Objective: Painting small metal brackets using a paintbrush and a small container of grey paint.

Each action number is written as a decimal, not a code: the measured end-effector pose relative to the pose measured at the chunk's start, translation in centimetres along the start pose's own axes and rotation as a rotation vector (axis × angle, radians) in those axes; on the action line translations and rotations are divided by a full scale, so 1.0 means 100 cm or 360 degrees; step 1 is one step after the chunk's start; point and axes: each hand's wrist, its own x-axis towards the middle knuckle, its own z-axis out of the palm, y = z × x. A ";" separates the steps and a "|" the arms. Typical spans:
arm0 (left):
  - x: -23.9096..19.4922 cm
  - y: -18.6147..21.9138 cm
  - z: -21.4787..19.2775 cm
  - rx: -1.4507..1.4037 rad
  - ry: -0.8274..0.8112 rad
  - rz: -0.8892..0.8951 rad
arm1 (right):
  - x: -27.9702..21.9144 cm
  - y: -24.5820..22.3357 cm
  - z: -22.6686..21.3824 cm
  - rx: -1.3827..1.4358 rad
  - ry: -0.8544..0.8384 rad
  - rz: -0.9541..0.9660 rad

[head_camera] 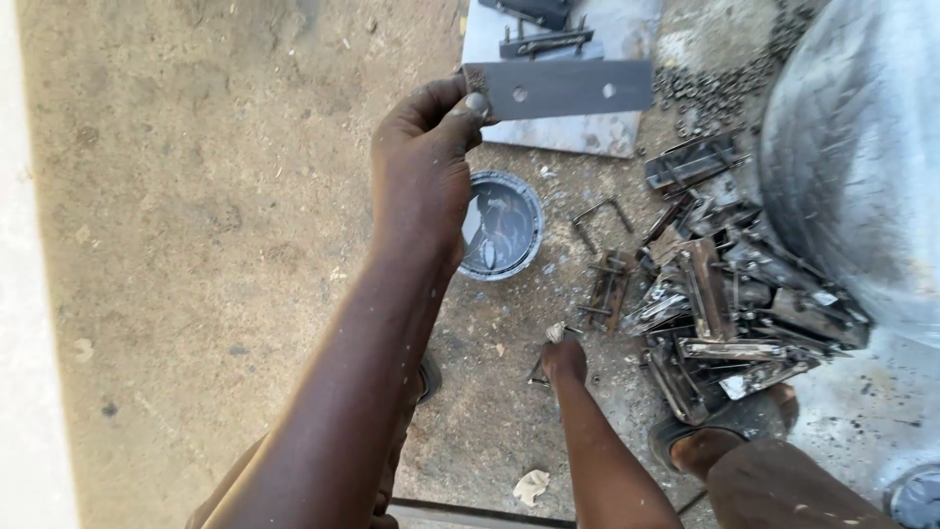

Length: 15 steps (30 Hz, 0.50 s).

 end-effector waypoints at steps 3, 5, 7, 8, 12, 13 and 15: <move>0.002 0.004 0.000 0.0102 0.0023 0.0040 | -0.032 -0.021 -0.037 0.0113 -0.0171 -0.0032; 0.004 0.001 -0.001 0.0147 -0.0023 0.0158 | -0.063 -0.039 -0.080 0.0189 -0.0146 -0.0185; 0.004 0.003 -0.004 0.0212 -0.0042 0.0269 | -0.086 -0.060 -0.128 0.0245 -0.0151 -0.0341; 0.003 0.005 -0.005 0.0245 -0.0055 0.0272 | -0.092 -0.072 -0.157 0.0292 -0.0062 -0.0434; 0.021 -0.010 -0.011 0.0405 -0.0076 0.0323 | -0.115 -0.101 -0.274 0.0467 0.0314 -0.0773; 0.020 -0.011 -0.011 0.0390 -0.0086 0.0324 | -0.144 -0.104 -0.304 0.0466 0.0332 -0.0771; 0.022 -0.012 -0.010 0.0490 -0.0126 0.0324 | -0.201 -0.115 -0.362 0.0904 0.0206 -0.1203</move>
